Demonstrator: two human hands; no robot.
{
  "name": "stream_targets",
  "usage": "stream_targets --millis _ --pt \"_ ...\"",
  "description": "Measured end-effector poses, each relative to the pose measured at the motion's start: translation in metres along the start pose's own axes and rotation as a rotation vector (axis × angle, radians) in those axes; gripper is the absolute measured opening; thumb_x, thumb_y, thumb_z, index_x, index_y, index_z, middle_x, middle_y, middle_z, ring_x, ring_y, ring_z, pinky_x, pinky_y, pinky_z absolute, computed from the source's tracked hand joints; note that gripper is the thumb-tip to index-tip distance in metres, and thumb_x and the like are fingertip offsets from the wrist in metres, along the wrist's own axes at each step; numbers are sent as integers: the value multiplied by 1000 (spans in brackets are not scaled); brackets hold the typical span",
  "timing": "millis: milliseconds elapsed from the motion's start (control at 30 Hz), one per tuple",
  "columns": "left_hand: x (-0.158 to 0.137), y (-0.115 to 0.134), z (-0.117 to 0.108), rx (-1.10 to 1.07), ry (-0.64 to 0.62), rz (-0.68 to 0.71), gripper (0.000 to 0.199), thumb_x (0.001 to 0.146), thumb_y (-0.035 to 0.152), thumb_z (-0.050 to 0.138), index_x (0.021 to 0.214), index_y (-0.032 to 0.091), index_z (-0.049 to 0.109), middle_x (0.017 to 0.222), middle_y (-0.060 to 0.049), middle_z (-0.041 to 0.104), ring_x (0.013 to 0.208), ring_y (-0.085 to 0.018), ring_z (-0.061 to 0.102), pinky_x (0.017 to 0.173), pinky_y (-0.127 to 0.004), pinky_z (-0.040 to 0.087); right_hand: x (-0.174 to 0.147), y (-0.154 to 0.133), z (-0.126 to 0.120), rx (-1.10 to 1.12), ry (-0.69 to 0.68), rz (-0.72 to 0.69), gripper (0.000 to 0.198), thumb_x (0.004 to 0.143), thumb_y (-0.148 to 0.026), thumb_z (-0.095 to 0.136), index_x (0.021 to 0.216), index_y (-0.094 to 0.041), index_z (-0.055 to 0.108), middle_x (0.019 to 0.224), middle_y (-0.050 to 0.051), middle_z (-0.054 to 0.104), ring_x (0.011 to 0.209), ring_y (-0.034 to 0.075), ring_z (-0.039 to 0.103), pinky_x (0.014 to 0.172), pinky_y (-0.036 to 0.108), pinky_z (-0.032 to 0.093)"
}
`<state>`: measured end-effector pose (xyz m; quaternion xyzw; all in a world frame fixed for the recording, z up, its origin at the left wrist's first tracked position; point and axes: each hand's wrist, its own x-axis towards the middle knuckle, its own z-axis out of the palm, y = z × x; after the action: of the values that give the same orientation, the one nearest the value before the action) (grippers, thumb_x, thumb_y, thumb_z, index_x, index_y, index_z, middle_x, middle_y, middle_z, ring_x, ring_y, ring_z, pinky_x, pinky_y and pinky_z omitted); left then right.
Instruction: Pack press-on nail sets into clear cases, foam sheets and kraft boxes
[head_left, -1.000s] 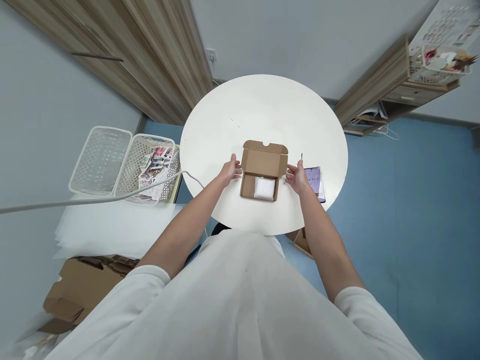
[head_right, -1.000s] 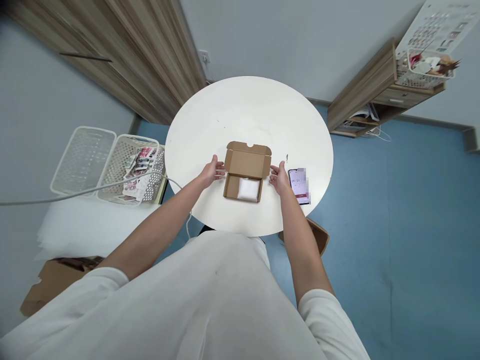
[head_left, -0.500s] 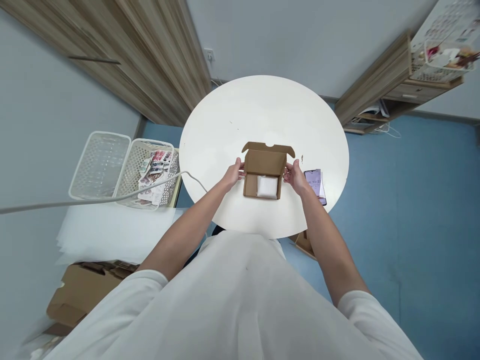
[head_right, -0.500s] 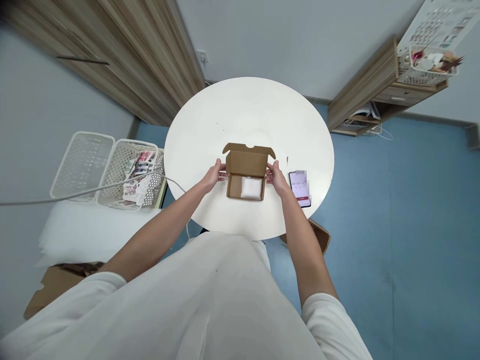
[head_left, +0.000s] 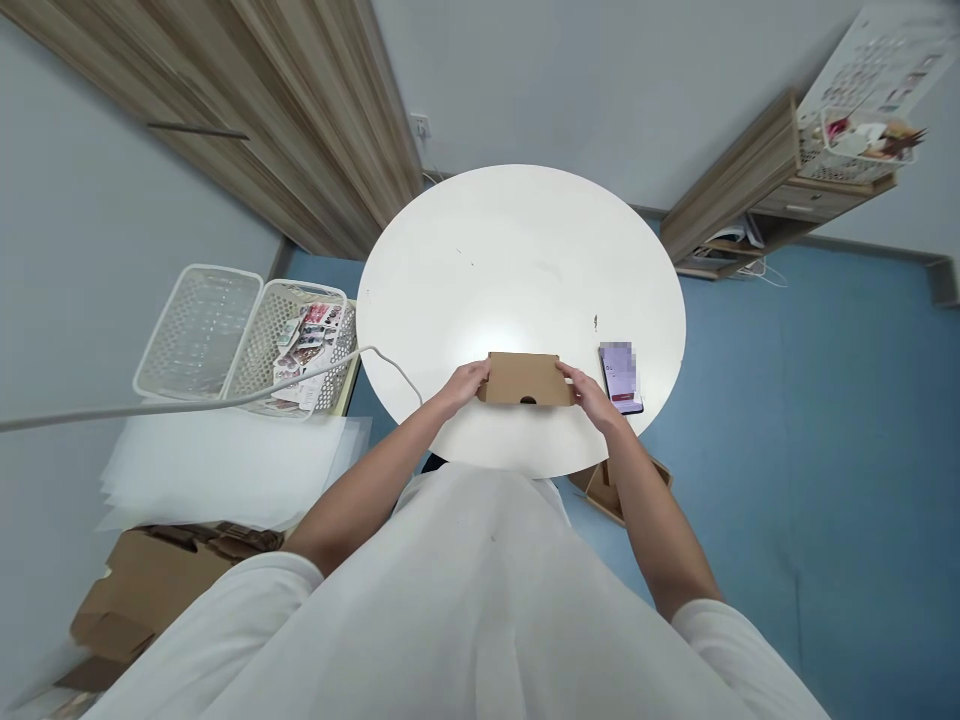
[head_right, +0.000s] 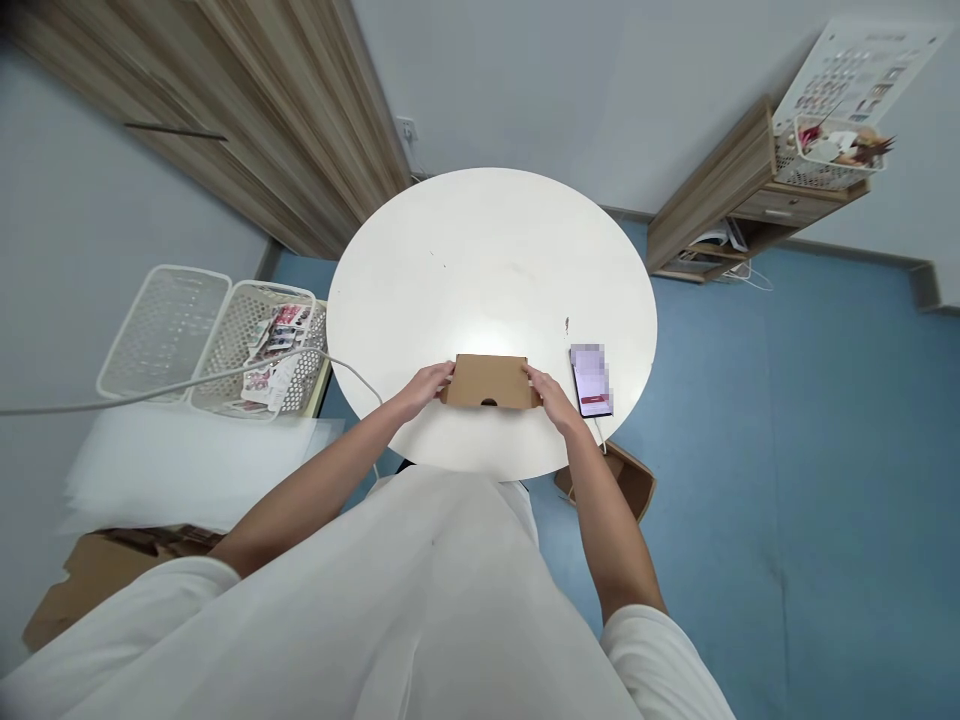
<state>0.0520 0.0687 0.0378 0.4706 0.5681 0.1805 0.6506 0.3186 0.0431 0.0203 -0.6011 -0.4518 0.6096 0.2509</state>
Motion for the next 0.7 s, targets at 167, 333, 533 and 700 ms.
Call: stream_targets --millis 167,333,533,700 --pt "-2 -22 15 301 169 -22 54 75 40 56 124 19 47 119 -10 54 82 -18 61 76 -32 47 -7 17 18 -282 172 -80 51 79 -39 52 127 -26 47 113 8 51 75 15 56 77 37 49" --pt "-5 -37 26 546 337 25 61 77 37 54 131 16 35 122 -14 48 101 -23 56 84 -35 44 -13 28 37 -524 321 -107 53 82 -32 45 133 -23 37 106 9 51 80 18 56 81 38 47" --pt "-21 -42 34 776 346 252 52 79 37 51 128 25 39 133 -12 39 124 -29 35 97 -45 32 -30 32 46 -807 329 -255 50 80 -47 49 125 -26 44 129 13 39 121 30 37 94 49 34" --pt "-27 -47 44 896 323 267 40 79 39 51 117 29 50 135 -10 39 130 -31 25 102 -51 19 -32 33 47 -955 267 -266 48 78 -57 46 117 -30 50 127 11 42 122 30 35 97 55 23"
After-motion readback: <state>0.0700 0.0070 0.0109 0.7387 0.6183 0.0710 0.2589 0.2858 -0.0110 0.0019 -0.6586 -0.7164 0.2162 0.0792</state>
